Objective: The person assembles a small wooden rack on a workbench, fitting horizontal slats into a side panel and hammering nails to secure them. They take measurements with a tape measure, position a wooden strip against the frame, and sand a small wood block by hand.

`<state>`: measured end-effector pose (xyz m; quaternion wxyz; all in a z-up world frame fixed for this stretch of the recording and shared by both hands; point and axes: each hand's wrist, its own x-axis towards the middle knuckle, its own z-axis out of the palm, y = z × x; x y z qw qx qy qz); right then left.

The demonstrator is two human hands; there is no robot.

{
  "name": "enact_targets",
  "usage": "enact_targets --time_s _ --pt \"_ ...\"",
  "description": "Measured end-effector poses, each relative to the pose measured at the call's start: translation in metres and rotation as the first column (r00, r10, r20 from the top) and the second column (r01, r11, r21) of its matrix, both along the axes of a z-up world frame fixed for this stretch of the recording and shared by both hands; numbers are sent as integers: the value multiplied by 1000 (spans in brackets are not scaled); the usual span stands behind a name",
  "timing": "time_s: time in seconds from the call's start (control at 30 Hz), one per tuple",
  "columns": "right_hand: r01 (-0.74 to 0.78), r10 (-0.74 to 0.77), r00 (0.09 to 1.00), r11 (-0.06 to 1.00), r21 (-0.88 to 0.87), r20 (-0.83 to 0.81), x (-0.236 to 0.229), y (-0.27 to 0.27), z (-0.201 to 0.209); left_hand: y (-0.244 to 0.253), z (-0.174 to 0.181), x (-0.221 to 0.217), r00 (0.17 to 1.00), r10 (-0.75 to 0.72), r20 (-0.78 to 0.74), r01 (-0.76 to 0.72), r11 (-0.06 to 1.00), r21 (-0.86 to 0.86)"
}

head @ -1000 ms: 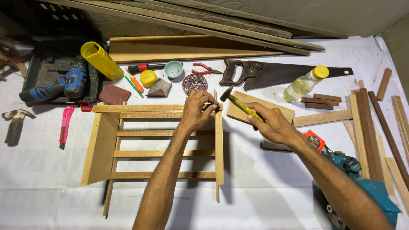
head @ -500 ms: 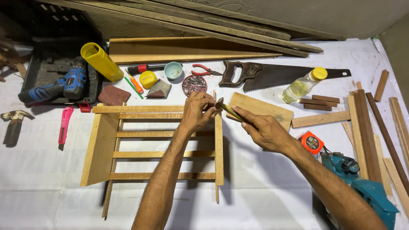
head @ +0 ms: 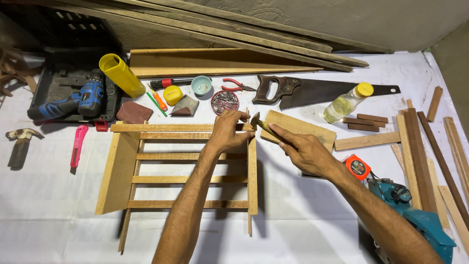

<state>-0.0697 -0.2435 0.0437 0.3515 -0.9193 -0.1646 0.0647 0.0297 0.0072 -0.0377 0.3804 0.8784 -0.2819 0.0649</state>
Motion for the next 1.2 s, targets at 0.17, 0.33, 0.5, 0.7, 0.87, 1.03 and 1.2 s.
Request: enact_targets --time_s 0.17,0.33,0.5,0.7,0.87,1.03,1.2 --pt "6 -7 999 999 39 43 -1 3 12 -3 5 1 995 9 -102 4 992 123" --pt "-23 -8 980 988 152 198 -7 10 15 -3 -4 5 985 25 -168 -1 990 141" --pt "-86 89 982 996 -25 164 -2 12 1 -1 -32 12 994 -2 -113 13 996 91" --pt "-35 34 998 999 19 46 -1 16 17 -4 17 1 965 66 -252 -2 969 245" --pt "-37 12 986 989 142 169 -5 11 10 -2 1 3 978 13 -206 14 992 128" --pt "-20 20 1000 1000 -14 11 -2 9 8 -3 -4 6 976 -7 -218 35 991 126" --pt "-34 34 998 999 5 48 -4 11 20 -6 3 4 945 57 -321 -8 988 153"
